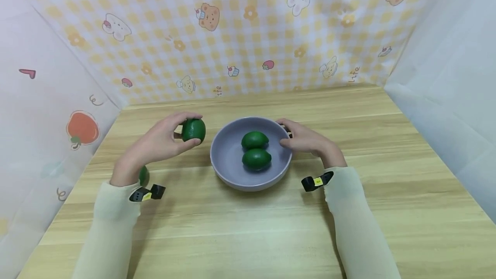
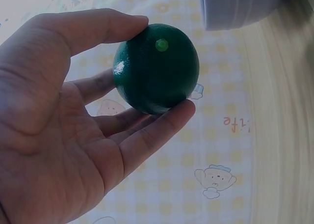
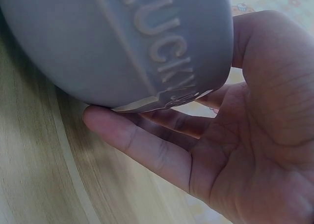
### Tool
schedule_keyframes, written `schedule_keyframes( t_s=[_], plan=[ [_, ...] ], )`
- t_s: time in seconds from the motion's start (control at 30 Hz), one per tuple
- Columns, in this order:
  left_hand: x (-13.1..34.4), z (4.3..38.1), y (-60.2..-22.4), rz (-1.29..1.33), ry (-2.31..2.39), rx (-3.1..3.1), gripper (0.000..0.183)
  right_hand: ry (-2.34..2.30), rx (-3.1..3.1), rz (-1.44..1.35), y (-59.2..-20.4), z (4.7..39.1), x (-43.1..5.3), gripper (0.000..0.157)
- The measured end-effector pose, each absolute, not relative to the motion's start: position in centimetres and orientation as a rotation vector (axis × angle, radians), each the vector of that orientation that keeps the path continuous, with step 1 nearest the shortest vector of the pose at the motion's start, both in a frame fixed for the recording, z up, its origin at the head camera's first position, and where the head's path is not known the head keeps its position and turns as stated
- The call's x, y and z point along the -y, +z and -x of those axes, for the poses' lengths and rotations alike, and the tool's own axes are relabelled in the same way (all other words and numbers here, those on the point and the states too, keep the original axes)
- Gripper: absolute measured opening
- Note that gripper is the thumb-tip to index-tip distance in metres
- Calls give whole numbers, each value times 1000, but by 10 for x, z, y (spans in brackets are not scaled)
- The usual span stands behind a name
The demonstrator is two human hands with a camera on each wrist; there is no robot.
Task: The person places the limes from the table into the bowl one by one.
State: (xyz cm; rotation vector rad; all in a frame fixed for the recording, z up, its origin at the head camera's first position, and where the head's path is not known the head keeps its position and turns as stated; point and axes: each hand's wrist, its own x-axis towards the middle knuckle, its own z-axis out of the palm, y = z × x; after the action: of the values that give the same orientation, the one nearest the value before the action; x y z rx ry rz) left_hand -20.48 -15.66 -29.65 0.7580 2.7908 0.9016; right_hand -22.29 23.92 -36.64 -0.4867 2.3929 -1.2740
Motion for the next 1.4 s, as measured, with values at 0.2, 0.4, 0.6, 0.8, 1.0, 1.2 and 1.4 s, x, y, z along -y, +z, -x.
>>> schedule_keyframes(
  t_s=[0.2,0.4,0.6,0.8,1.0,1.2,1.4],
  plan=[
    [152,203,-298,-764,919,-2777,67,-1281,-2387,486,-368,222,-239,58],
    [147,201,-298,-766,911,-2781,67,-1281,-2387,482,-367,223,-239,58],
    [143,201,-297,-789,914,-2791,67,-1282,-2383,488,-366,223,-238,58],
    [136,200,-299,-809,943,-2762,68,-1286,-2380,479,-365,223,-239,59],
    [131,197,-302,-826,956,-2768,68,-1279,-2386,485,-366,222,-240,59],
    [125,197,-304,-870,956,-2784,67,-1282,-2390,485,-366,223,-239,59],
    [120,195,-307,-889,950,-2774,66,-1286,-2377,487,-367,224,-238,59]
  ],
)
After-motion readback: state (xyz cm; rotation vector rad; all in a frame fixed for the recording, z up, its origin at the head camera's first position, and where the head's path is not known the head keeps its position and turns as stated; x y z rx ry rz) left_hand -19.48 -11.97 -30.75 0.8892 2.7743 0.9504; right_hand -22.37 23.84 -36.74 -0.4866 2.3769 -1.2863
